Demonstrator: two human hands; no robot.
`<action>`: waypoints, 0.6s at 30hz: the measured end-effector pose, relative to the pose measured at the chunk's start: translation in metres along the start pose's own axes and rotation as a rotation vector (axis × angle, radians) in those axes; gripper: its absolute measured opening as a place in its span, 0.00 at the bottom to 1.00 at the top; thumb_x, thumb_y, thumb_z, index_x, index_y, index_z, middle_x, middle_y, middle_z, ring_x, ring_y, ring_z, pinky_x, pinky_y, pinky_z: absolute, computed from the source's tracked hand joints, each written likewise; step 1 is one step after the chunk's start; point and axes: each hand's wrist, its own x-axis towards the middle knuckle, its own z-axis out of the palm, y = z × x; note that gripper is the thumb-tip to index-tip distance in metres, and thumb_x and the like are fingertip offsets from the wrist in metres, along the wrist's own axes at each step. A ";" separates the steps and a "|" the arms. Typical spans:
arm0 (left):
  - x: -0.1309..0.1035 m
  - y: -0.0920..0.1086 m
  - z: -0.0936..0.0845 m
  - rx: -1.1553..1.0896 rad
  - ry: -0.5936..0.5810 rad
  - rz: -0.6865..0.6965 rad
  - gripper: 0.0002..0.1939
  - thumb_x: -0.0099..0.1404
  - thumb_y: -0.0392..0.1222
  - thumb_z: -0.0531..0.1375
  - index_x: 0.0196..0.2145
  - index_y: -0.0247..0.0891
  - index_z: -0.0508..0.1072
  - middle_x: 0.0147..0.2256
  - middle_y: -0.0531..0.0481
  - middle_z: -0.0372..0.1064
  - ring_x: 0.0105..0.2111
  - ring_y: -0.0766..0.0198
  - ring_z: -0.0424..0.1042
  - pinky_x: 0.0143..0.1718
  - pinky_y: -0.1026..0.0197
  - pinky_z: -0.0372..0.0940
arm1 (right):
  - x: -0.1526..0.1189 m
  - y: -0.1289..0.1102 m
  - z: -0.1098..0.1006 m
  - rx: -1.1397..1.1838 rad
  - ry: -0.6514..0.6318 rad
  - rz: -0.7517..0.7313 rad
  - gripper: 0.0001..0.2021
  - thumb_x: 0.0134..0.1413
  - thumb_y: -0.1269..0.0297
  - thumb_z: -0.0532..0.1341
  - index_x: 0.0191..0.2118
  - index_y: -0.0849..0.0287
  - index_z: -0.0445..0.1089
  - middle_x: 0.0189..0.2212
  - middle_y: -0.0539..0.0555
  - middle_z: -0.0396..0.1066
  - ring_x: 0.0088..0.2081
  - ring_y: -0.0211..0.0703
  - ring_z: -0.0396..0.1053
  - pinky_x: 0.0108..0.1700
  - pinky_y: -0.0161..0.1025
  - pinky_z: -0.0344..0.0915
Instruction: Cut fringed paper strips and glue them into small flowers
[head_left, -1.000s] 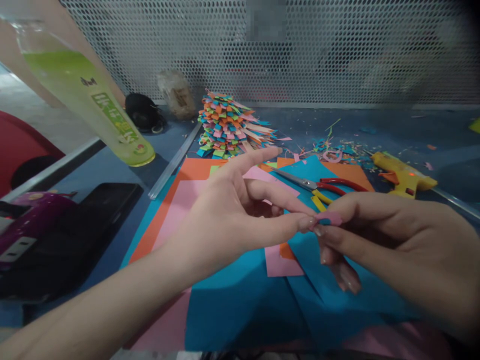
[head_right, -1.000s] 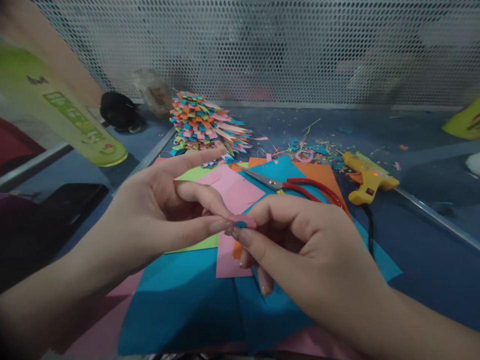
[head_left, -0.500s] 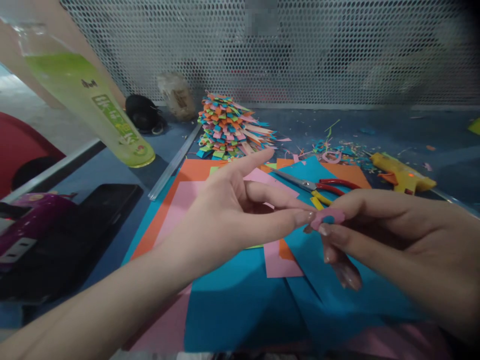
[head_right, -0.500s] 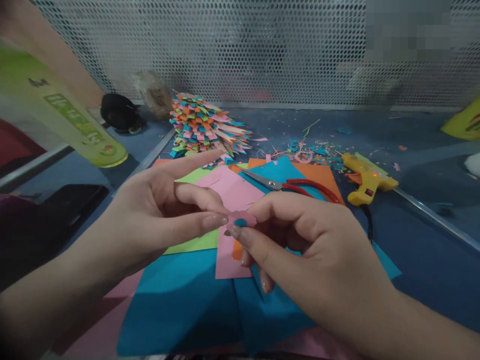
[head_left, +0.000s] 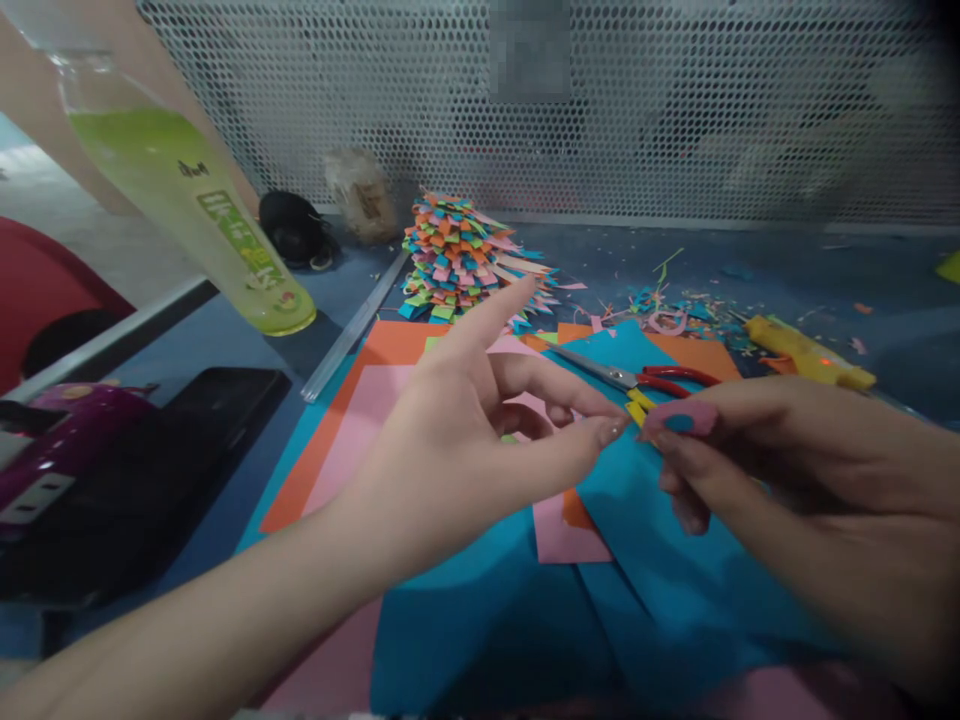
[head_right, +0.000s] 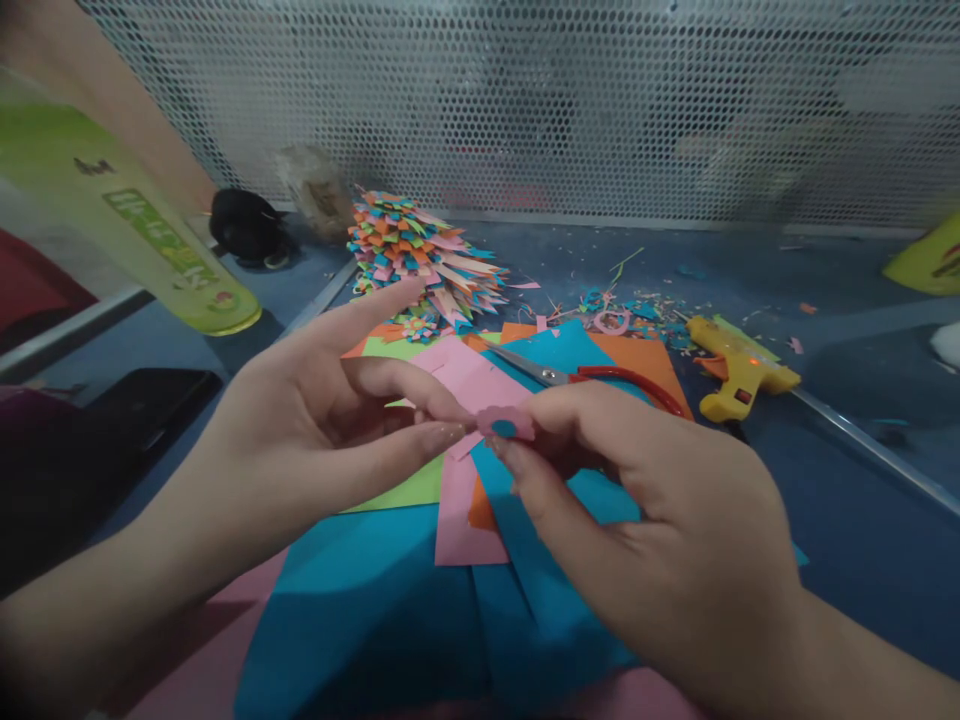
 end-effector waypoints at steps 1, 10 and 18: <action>0.000 0.000 0.000 0.009 0.008 0.012 0.44 0.50 0.32 0.66 0.61 0.40 0.51 0.29 0.52 0.75 0.33 0.60 0.76 0.34 0.62 0.71 | 0.001 -0.001 0.000 -0.059 -0.001 -0.052 0.01 0.54 0.61 0.61 0.33 0.46 0.67 0.21 0.41 0.68 0.21 0.30 0.67 0.23 0.27 0.62; 0.000 -0.002 0.000 0.014 -0.045 0.022 0.36 0.50 0.34 0.66 0.56 0.42 0.61 0.25 0.54 0.73 0.28 0.63 0.74 0.28 0.65 0.69 | 0.006 -0.006 0.001 -0.062 -0.095 -0.143 0.04 0.53 0.62 0.59 0.29 0.54 0.69 0.22 0.45 0.71 0.21 0.32 0.67 0.22 0.28 0.63; 0.001 0.000 0.000 0.043 -0.098 -0.020 0.36 0.50 0.31 0.65 0.56 0.43 0.60 0.26 0.55 0.73 0.24 0.65 0.73 0.24 0.66 0.67 | 0.002 0.001 0.003 -0.027 -0.009 -0.050 0.04 0.55 0.56 0.59 0.33 0.48 0.66 0.24 0.44 0.69 0.24 0.33 0.69 0.25 0.30 0.66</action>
